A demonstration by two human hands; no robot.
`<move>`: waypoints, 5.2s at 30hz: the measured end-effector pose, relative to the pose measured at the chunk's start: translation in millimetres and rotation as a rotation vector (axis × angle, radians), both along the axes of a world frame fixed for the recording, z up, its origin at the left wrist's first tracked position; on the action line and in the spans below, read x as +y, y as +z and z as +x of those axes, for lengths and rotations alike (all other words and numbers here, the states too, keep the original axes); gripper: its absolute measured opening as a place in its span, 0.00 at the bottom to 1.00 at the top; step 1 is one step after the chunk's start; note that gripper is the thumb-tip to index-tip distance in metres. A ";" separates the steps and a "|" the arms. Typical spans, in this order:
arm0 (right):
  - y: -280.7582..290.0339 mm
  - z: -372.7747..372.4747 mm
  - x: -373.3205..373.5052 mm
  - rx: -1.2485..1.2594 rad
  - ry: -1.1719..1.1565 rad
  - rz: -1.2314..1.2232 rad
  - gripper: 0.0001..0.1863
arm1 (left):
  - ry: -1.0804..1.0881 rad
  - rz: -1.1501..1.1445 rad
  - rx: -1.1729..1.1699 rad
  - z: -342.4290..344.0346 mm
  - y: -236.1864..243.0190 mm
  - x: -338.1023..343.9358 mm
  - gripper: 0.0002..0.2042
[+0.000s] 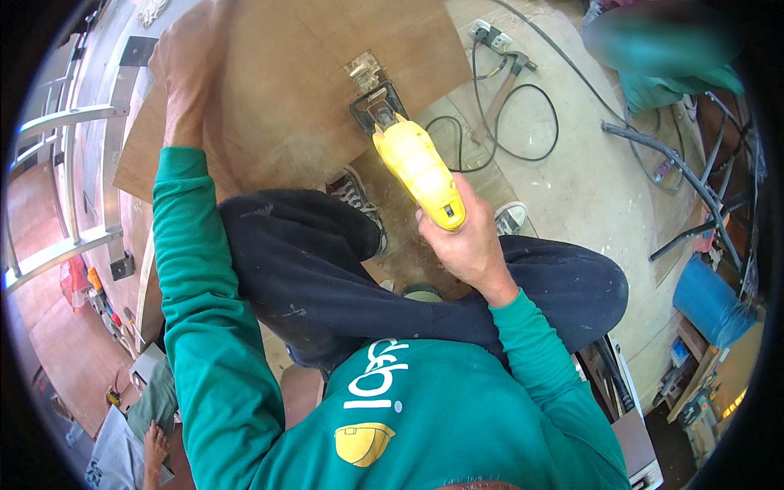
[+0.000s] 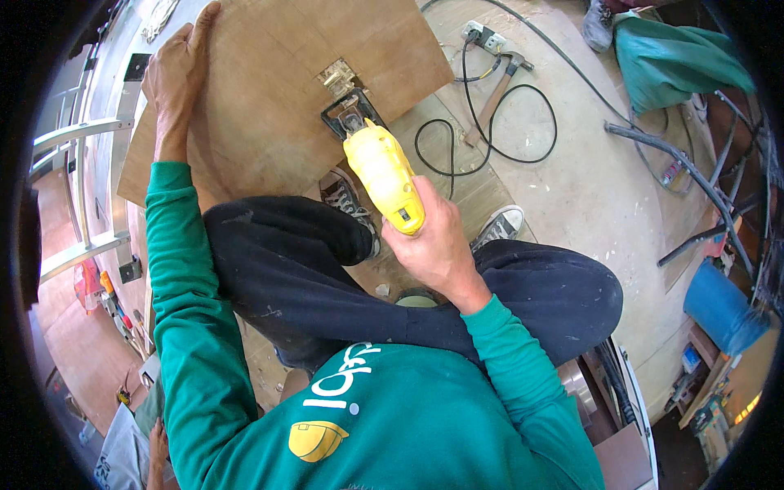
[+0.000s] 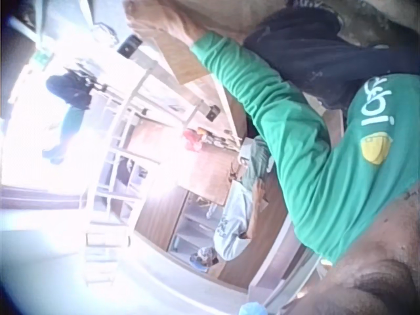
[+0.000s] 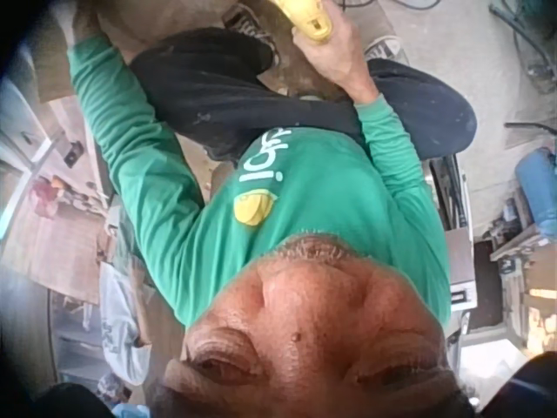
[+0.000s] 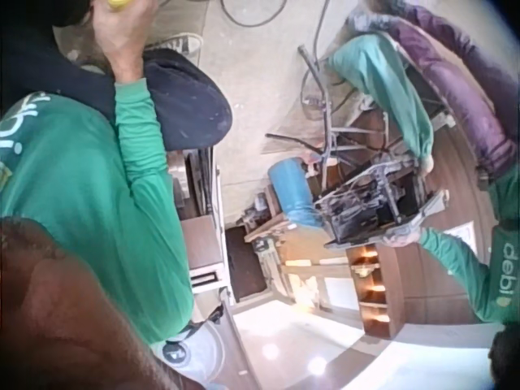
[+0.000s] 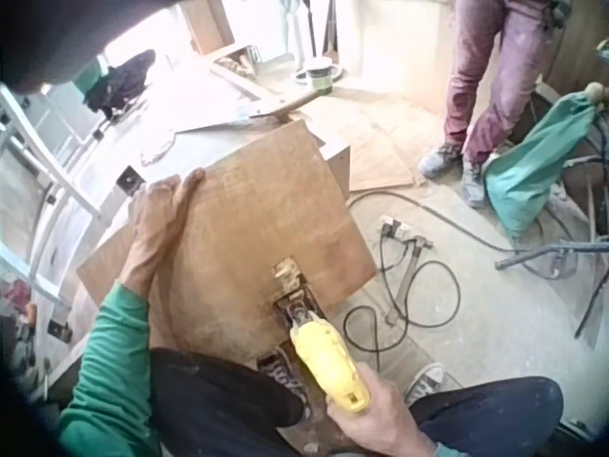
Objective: The person plugs in a yellow jigsaw and then sits on the floor to cut a rectangular hole in a large wooden panel. They guide the tool along a marked line, creating a cutout while wood shavings accumulate.
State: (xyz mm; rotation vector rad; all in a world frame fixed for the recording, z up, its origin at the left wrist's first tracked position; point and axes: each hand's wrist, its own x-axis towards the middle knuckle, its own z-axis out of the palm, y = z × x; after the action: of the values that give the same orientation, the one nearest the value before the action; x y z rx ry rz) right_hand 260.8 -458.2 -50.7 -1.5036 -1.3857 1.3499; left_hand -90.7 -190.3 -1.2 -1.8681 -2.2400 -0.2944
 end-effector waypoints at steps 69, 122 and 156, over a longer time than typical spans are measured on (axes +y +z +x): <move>12.1 7.7 49.2 -0.160 0.066 0.066 0.13 | -0.098 0.208 -0.053 32.7 19.2 -15.0 0.33; -4.6 -12.9 49.0 -0.079 0.038 0.046 0.13 | -0.060 0.177 -0.114 31.6 18.8 -13.4 0.36; -14.5 -15.5 48.0 -0.099 0.056 0.121 0.12 | -0.083 0.115 -0.031 16.8 10.2 -9.2 0.43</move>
State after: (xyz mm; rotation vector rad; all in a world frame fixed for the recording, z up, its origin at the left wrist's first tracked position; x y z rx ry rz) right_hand 245.2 -410.2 -65.2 -1.4784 -1.5537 1.2153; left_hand -73.9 -199.5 9.0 -1.9108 -2.1198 -0.4585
